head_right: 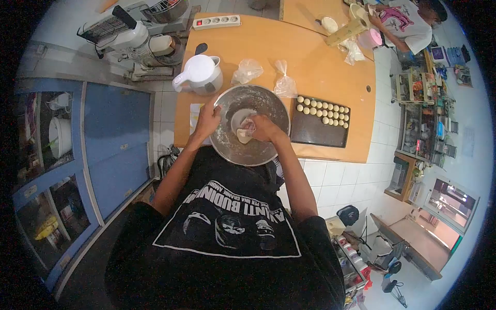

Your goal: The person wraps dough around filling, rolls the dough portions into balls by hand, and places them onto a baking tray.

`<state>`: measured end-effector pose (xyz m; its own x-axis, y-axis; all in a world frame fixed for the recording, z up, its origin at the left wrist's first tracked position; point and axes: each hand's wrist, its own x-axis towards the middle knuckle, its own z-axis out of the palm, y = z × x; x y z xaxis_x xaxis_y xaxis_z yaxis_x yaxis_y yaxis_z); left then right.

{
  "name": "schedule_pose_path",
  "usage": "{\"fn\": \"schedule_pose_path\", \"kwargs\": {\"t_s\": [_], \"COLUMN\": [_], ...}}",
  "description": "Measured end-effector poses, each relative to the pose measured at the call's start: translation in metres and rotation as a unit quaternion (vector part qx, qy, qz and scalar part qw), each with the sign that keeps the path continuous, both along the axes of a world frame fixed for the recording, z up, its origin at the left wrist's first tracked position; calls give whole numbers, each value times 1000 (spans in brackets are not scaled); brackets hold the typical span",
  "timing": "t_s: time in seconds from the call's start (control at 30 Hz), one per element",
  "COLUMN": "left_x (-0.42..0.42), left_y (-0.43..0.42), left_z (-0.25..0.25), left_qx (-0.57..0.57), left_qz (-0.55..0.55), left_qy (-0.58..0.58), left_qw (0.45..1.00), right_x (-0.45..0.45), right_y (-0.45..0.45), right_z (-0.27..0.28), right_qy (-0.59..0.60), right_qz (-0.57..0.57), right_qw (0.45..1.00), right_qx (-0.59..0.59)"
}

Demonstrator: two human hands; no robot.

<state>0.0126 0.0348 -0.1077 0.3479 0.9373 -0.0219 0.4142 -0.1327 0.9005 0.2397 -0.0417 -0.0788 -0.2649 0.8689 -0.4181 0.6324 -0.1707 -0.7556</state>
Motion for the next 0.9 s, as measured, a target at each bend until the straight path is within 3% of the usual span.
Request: {"fn": "schedule_pose_path", "kwargs": {"t_s": [0.1,0.2,0.37,0.7,0.77,0.9], "left_x": [0,2,3,4,9,9], "left_y": [0,2,1,6,8,-4], "left_z": [-1,6,10,5,31,66], "left_qx": [45,-32,14,-4,225,279], "left_qz": [-4,-12,-1,-26,13,-6], "left_qy": [11,5,12,15,75,105], "left_qw": [999,999,1000,1000,971,955], "right_x": [2,1,-6,-43,-42,-39], "right_y": [-2,-7,-35,-31,-28,-26], "right_z": [-3,-15,-34,-21,-24,-13], "right_qy": [-38,-61,-151,-202,-154,-42], "right_qz": [79,83,25,-62,-117,-195], "right_qw": [996,994,985,966,978,978], "right_qx": [2,-39,84,151,85,57]}}
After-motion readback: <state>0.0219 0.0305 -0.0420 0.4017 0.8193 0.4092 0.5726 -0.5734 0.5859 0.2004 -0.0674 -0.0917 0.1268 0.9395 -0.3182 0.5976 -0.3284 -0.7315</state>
